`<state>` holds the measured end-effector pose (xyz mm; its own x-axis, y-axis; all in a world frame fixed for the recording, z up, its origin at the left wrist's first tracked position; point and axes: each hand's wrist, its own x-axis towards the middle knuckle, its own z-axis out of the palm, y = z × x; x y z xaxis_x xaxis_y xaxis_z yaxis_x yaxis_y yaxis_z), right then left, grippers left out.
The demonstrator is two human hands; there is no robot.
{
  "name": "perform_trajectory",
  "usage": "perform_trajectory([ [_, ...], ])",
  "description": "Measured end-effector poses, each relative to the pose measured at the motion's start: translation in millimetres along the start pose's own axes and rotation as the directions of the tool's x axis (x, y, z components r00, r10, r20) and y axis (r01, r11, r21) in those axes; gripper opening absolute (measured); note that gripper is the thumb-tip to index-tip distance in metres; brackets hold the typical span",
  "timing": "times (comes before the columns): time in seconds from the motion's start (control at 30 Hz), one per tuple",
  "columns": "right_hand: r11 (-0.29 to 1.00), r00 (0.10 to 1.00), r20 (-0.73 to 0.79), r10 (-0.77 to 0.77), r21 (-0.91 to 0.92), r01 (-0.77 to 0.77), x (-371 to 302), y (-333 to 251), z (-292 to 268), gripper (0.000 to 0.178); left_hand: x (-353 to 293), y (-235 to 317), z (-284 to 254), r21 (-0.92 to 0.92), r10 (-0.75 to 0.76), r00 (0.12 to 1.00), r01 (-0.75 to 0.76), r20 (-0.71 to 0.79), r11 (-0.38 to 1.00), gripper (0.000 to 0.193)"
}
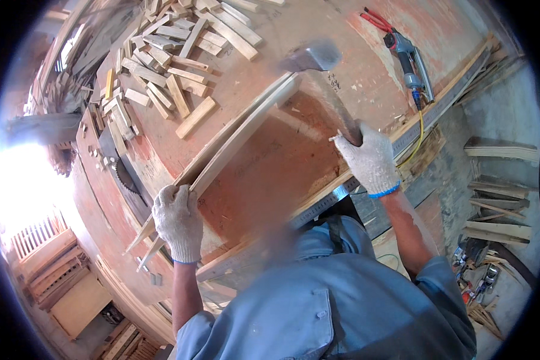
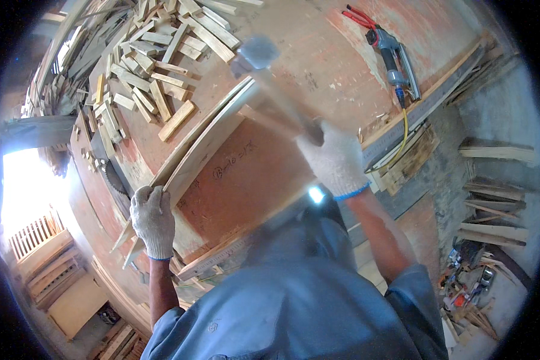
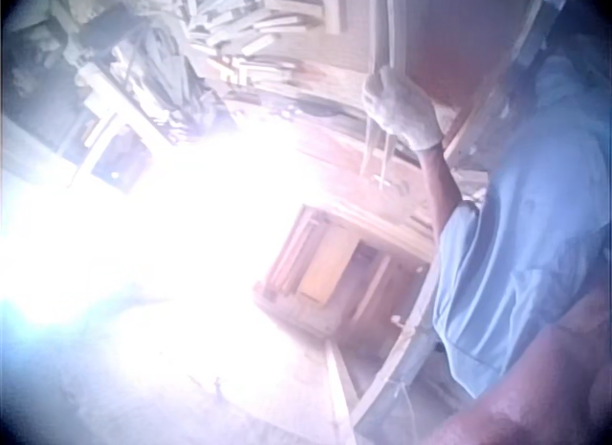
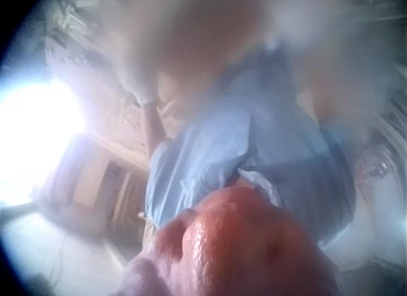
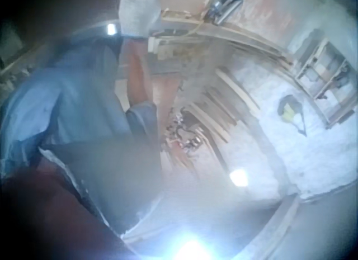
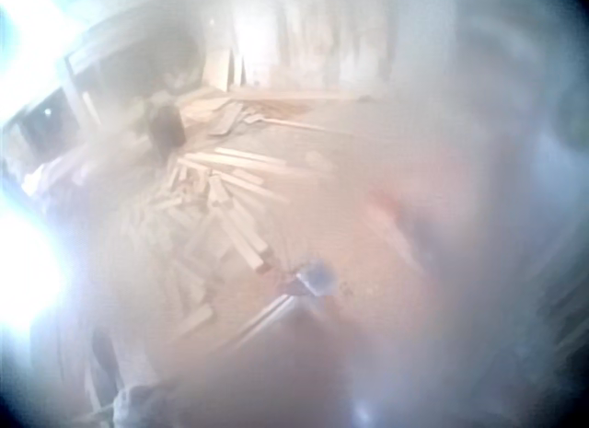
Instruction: The person assembles wooden frames by placing small wooden pieces into rectangular cutouts on a larger board, then securing them with a pneumatic nail gun. The person repeatedly picks up pieces, aligns them, and nails them in place.
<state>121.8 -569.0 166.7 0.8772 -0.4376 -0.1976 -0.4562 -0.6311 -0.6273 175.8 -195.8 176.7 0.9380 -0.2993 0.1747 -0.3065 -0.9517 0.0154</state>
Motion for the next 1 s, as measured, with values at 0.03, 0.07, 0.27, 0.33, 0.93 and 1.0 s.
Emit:
perform_trajectory([
  [0.03, 1.0, 1.0, 0.006, -0.004, 0.022, 0.004, -0.4, 4.1, -1.7, 0.038, -0.3, -0.7, 0.5, -0.001, -0.002, 1.0, 0.002, -0.003, 1.0, 0.014],
  [0.07, 1.0, 1.0, 0.012, 0.006, -0.022, -0.005, 0.5, 6.9, -3.3, 0.039, -0.1, -0.8, 1.2, -0.005, 0.0, 1.0, 0.0, -0.006, 1.0, 0.014],
  [0.27, 0.985, 0.999, -0.02, -0.03, -0.168, 0.026, 4.1, 14.7, -0.9, 0.04, 1.6, -0.1, -1.9, -0.011, -0.008, 1.0, 0.009, 0.014, 1.0, 0.014],
  [0.33, 0.99, 1.0, -0.014, 0.023, -0.137, -0.025, 5.4, 14.5, 2.3, 0.039, 4.7, 1.2, -10.0, -0.004, -0.029, 0.995, 0.029, 0.097, 1.0, 0.014],
  [0.93, 0.998, 0.98, 0.192, 0.044, 0.024, -0.05, 9.4, 3.6, 55.6, 0.029, 69.8, -14.5, 18.5, -0.334, 0.212, 0.934, -0.109, 0.288, 0.936, 0.022],
  [1.0, 0.99, 0.967, 0.224, 0.121, 0.041, -0.133, 7.3, -12.7, 64.6, 0.032, 76.9, -18.1, 18.5, -0.335, 0.199, 0.916, -0.076, 0.349, 0.939, 0.022],
])
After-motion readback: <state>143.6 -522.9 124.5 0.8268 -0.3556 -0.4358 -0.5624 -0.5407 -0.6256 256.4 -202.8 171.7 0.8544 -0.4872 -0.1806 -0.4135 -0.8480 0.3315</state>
